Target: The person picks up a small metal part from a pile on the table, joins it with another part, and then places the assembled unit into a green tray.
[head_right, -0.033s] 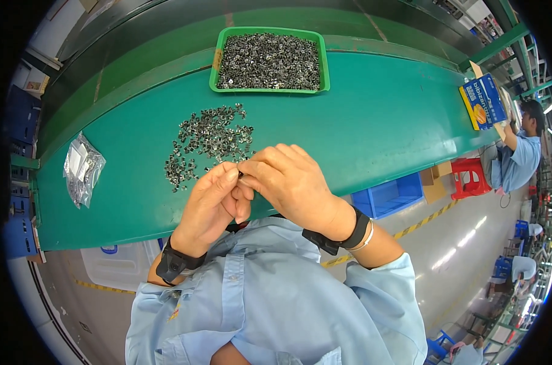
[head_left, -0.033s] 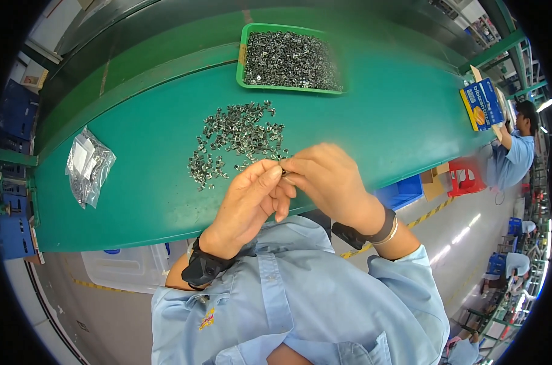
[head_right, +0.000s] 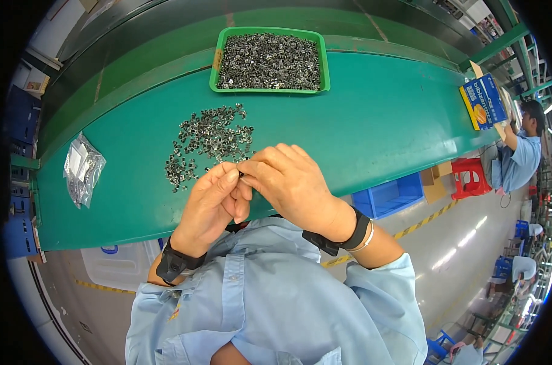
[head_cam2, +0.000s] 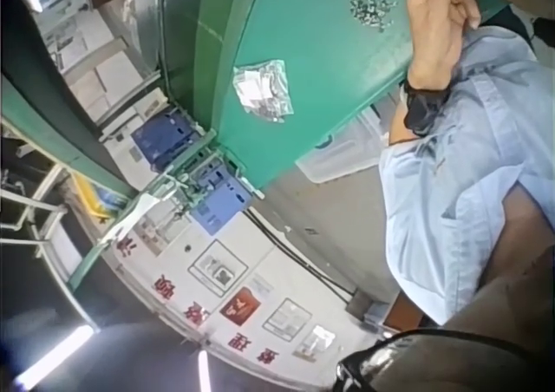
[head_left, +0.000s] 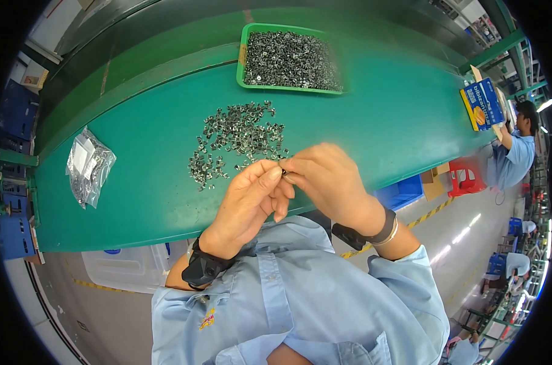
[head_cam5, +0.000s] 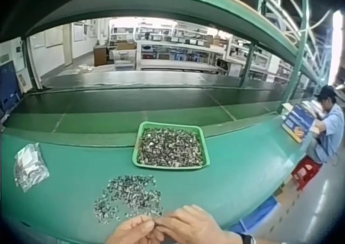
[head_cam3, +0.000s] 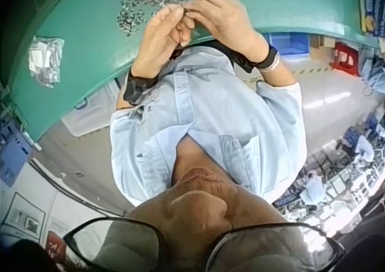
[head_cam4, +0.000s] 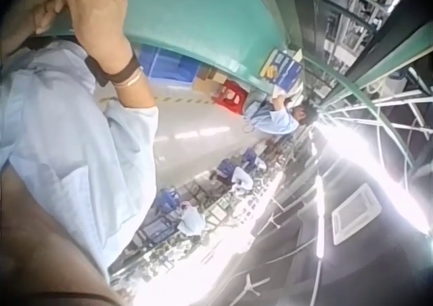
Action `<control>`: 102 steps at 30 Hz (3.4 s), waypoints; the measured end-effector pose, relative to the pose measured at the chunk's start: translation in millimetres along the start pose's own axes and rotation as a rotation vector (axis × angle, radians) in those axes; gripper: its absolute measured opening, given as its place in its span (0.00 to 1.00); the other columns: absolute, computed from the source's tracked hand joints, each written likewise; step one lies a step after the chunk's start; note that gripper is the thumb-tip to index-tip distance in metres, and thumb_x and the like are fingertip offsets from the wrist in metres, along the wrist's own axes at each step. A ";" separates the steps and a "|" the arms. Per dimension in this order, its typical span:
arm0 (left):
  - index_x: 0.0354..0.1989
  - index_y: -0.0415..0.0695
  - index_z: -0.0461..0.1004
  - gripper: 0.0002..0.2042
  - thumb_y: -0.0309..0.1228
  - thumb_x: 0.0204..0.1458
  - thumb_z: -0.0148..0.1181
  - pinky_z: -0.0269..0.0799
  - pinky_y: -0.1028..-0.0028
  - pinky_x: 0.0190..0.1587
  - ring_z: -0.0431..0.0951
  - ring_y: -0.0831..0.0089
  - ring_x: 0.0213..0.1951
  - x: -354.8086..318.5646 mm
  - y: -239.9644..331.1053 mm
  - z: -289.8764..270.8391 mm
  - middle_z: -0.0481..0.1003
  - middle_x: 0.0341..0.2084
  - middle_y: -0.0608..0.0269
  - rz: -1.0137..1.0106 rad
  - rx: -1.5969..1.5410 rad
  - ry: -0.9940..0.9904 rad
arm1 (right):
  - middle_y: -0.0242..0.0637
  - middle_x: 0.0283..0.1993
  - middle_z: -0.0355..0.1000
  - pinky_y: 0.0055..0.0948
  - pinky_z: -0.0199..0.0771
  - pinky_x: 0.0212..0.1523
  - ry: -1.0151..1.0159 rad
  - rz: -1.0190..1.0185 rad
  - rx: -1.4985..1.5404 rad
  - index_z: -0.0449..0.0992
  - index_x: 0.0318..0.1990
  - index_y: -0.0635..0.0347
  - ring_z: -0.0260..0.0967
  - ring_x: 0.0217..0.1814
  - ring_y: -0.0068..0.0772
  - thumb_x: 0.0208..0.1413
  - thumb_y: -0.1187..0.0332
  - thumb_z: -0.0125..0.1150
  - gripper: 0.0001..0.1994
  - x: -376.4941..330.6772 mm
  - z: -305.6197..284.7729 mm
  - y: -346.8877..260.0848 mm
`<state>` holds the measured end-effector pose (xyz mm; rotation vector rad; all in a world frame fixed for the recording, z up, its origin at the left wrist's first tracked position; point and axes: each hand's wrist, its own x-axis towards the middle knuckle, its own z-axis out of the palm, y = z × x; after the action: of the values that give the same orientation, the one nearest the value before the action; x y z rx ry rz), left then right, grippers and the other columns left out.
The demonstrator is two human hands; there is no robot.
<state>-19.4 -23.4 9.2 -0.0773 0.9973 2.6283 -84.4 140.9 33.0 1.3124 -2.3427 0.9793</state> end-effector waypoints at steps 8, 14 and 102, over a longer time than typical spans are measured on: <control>0.38 0.39 0.66 0.10 0.35 0.61 0.46 0.65 0.79 0.23 0.71 0.77 0.22 0.3 -3.1 2.6 0.73 0.27 0.60 0.019 0.005 0.043 | 0.32 0.33 0.68 0.30 0.65 0.32 0.154 0.108 0.259 0.74 0.36 0.56 0.66 0.34 0.34 0.43 0.73 0.64 0.11 -6.6 13.2 3.9; 0.40 0.37 0.66 0.11 0.34 0.61 0.46 0.66 0.79 0.23 0.71 0.78 0.22 -2.6 -3.8 5.2 0.73 0.28 0.60 0.076 0.143 0.112 | 0.33 0.33 0.71 0.31 0.69 0.33 0.077 0.058 0.102 0.74 0.35 0.56 0.69 0.35 0.35 0.39 0.78 0.66 0.13 -1.9 -0.1 -2.2; 0.42 0.38 0.68 0.07 0.26 0.58 0.49 0.70 0.78 0.32 0.73 0.76 0.29 -29.1 1.7 -6.0 0.73 0.30 0.59 0.100 0.548 0.044 | 0.42 0.59 0.62 0.40 0.59 0.58 -0.414 -0.134 -0.139 0.68 0.53 0.59 0.55 0.64 0.45 0.45 0.68 0.62 0.25 9.9 -6.6 51.1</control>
<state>7.1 -36.8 10.6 0.0451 1.7334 2.3462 -132.9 157.3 21.5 1.7214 -2.5126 0.5315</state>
